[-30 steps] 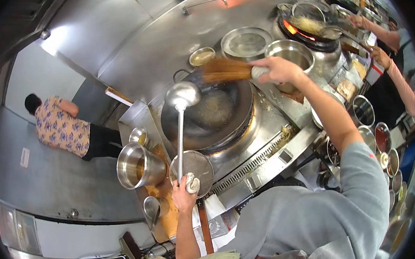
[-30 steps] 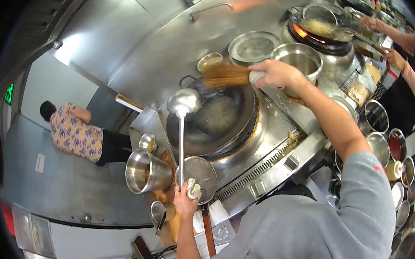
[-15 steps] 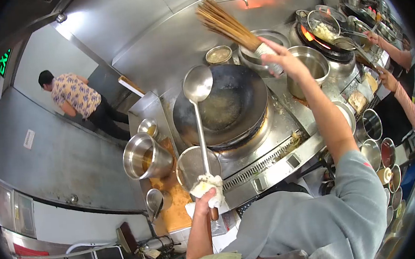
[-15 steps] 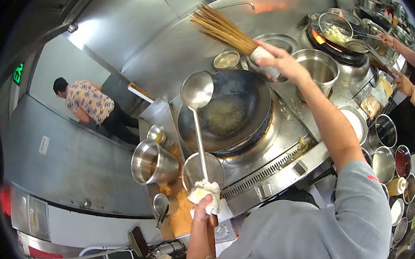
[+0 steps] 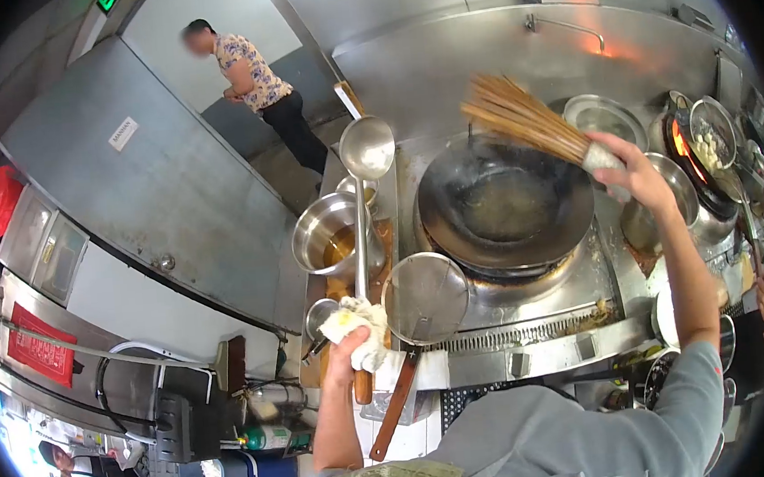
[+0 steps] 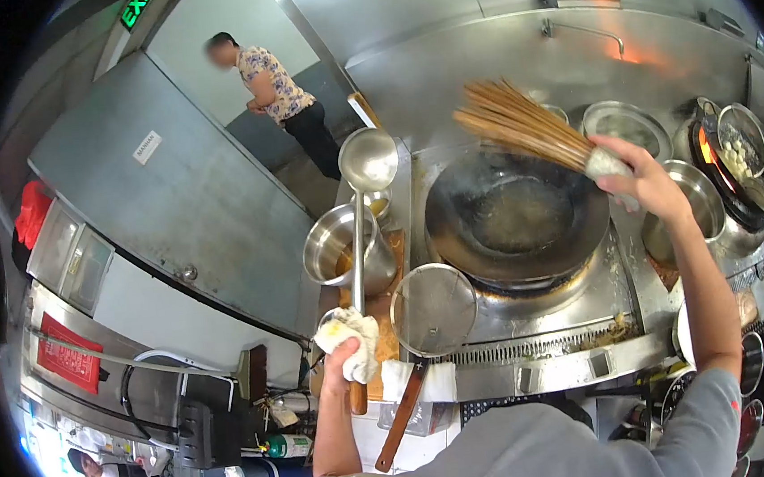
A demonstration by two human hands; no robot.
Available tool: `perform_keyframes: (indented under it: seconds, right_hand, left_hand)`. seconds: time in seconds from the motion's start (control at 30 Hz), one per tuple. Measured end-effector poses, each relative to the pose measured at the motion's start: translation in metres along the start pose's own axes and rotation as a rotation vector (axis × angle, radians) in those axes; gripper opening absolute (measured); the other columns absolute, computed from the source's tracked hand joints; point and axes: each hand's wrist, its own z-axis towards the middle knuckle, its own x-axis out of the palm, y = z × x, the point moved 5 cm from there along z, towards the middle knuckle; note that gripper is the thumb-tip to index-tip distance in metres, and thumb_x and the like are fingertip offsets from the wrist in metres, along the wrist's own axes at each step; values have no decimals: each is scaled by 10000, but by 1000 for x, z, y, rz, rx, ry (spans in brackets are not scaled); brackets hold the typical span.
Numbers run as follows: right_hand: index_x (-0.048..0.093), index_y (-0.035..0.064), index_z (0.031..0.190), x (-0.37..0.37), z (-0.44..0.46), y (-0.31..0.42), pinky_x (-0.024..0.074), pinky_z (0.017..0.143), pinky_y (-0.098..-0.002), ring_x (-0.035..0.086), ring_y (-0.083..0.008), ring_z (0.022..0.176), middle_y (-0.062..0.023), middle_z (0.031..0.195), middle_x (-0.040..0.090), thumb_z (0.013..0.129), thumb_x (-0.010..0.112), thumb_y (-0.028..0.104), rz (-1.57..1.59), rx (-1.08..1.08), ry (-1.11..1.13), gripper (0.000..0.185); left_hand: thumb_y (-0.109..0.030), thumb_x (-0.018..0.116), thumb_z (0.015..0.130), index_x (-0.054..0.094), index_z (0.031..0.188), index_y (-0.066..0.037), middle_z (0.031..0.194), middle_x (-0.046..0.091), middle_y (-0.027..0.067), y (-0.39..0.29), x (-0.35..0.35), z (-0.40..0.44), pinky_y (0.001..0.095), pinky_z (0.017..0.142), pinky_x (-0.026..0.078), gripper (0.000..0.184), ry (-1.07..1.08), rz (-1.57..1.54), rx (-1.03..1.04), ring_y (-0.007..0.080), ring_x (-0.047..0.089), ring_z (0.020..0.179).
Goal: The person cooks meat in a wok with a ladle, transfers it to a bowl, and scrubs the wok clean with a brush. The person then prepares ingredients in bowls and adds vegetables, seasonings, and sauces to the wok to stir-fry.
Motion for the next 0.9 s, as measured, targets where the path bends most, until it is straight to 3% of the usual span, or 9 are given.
perform_keyframes:
  seconds: [0.17,0.3,0.4,0.47,0.6,0.67,0.73,0.83,0.9]
  right_hand:
    - [451,97,1411,40,6,39,467,644,-231,547,-95,787,-23,1021,592,802,708,145,153,-126,-181,663]
    - [444,64,1407,80,14,21,447,932,-339,565,-210,1123,-133,1283,577,824,712,168,-40,-450,-297,650]
    - [454,119,1400,98,4,11,482,904,-390,612,-369,1052,-207,1246,586,798,712,171,-617,-160,9,658]
    - [453,151,1394,80,-3,-24,493,869,-416,622,-372,1010,-209,1132,634,769,720,157,-525,-269,-3,679]
    - [447,38,1388,14,-26,-31,429,991,-350,580,-283,1170,-207,1268,590,741,709,72,-505,-132,-140,699]
    - [430,8,1392,-4,-30,-32,387,1023,-319,544,-220,1176,-182,1280,579,756,692,87,-187,172,-85,692]
    - [441,5,1381,-14,-26,-32,408,1001,-330,571,-253,1155,-185,1272,587,746,686,95,-395,-9,19,687]
    - [536,48,1317,24,-16,3,440,977,-359,588,-310,1122,-180,1257,600,710,700,130,-646,119,328,635]
    - [576,80,1290,39,0,-20,473,932,-359,621,-311,1055,-175,1213,626,688,715,171,-731,125,515,624]
  left_hand:
    - [-303,707,790,482,1185,-45,887,492,105,31,39,-2,259,403,377,522,389,-610,-168,142,438,574]
    - [-304,686,816,430,1236,-14,946,531,124,35,66,-3,288,460,450,571,558,-846,-223,187,534,647]
    - [-259,679,822,434,1264,-28,1056,559,121,40,70,-1,309,615,520,555,480,-581,-60,221,592,767]
    - [-106,719,803,478,1275,-21,1170,600,88,31,54,-14,323,908,488,537,116,167,-32,171,593,1056]
    - [-90,791,754,574,1169,-11,1084,670,89,-2,23,-2,312,876,522,475,67,501,45,159,639,985]
    - [-35,766,753,596,1096,-5,1003,693,105,-28,2,10,306,816,554,384,33,812,150,160,667,917]
    - [-61,783,730,607,1077,9,1001,694,123,-47,-21,22,318,815,548,395,-57,1000,139,189,676,914]
    - [-124,788,702,609,1081,24,973,676,191,-64,-40,41,366,821,524,444,-68,1357,440,308,678,887]
    - [-151,787,699,619,1080,-16,1000,663,197,-53,-63,58,408,809,516,438,-106,1386,363,346,654,913]
